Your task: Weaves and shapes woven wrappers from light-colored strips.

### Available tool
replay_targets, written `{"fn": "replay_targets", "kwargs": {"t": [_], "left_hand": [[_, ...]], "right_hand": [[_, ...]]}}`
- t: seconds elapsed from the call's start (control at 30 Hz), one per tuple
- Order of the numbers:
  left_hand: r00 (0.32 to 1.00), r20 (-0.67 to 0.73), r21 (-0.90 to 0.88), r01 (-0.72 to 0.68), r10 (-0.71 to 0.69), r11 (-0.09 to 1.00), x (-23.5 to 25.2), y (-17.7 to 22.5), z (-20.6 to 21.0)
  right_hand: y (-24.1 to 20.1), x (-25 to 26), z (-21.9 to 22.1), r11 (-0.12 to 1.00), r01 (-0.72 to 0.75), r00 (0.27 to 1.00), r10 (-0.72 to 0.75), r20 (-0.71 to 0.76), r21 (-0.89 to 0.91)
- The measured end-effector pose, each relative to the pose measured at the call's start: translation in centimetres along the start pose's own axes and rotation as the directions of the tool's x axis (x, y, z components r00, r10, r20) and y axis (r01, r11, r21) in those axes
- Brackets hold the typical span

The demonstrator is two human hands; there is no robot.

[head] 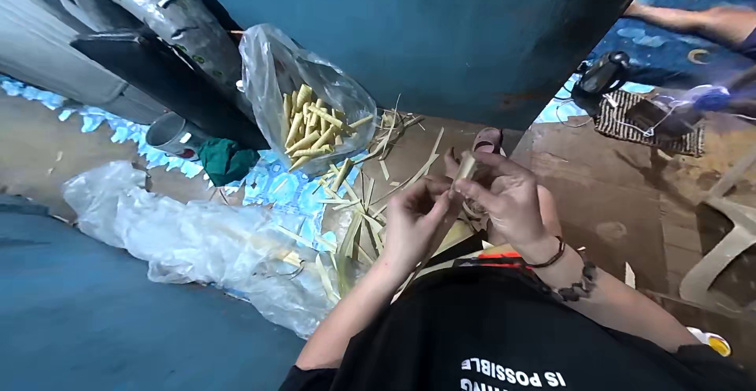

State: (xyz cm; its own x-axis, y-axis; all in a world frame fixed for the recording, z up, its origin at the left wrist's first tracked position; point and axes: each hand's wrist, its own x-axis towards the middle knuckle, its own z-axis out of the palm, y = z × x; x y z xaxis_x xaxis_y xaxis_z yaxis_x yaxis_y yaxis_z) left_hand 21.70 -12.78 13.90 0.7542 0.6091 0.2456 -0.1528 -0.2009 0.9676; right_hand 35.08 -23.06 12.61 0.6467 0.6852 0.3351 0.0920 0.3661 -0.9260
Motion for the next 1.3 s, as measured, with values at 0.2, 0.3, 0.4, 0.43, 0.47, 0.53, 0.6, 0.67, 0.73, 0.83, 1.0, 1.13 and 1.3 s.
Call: {"fn": "replay_targets", "kwargs": {"t": [0.2,0.3,0.4,0.43,0.47,0.53,0.6,0.67,0.73,0.83,1.0,1.13,1.3], "left_hand": [[0.986,0.146,-0.199,0.105,-0.077,0.974,0.0,1.0,0.1],[0.995,0.097,-0.051,0.006,-0.001,0.999,0.1,0.5,0.3],[0.989,0.084,0.123,-0.135,0.125,0.983,0.2,-0.1,0.6],[0.984,0.089,0.157,-0.166,0.153,0.973,0.3,-0.2,0.7],[0.980,0.096,0.184,-0.188,0.172,0.965,0.3,-0.4,0.8],[0.976,0.114,0.265,-0.208,0.184,0.942,0.3,-0.6,0.9],[0.974,0.149,0.340,-0.212,0.170,0.916,0.3,-0.5,0.7],[0.975,0.142,0.339,-0.211,0.172,0.917,0.2,-0.6,0.7],[0.982,0.081,0.222,-0.186,0.172,0.957,-0.1,-0.9,0.8],[0.999,-0.011,0.013,-0.049,0.049,0.999,-0.1,-0.9,0.8],[0.970,0.103,-0.131,0.233,-0.221,0.964,0.4,-0.6,0.2],[0.971,0.154,-0.114,0.203,-0.185,0.972,-0.3,0.9,0.0],[0.984,0.159,0.033,0.079,-0.083,0.996,0.0,0.5,-0.1]], "right_hand": [[0.4,-0.3,-0.8,0.781,0.538,0.837,-0.541,0.086,-0.316],[-0.1,-0.3,-1.4,0.831,0.470,0.883,-0.443,0.156,-0.298],[-0.9,-0.5,-2.1,0.939,0.258,0.958,-0.218,0.188,-0.225],[-0.9,-0.5,-2.0,0.958,0.198,0.973,-0.166,0.159,-0.209],[-0.8,-0.5,-1.9,0.963,0.164,0.982,-0.140,0.123,-0.215],[-0.4,-0.5,-1.8,0.943,0.168,0.985,-0.148,0.090,-0.288],[-0.2,-0.6,-1.8,0.901,0.218,0.976,-0.193,0.105,-0.374],[0.0,-0.8,-1.6,0.890,0.248,0.969,-0.226,0.104,-0.383],[-0.3,-1.1,-1.3,0.949,0.171,0.984,-0.151,0.095,-0.266],[-0.6,-1.5,-0.7,0.985,0.104,0.991,-0.090,0.102,-0.136],[0.3,-1.0,-1.5,0.812,0.456,0.888,-0.443,0.122,-0.364],[0.7,-1.3,-2.3,0.606,0.627,0.766,-0.593,0.248,-0.490],[-0.8,-0.9,-2.6,0.955,0.174,0.977,-0.138,0.163,-0.238]]}}
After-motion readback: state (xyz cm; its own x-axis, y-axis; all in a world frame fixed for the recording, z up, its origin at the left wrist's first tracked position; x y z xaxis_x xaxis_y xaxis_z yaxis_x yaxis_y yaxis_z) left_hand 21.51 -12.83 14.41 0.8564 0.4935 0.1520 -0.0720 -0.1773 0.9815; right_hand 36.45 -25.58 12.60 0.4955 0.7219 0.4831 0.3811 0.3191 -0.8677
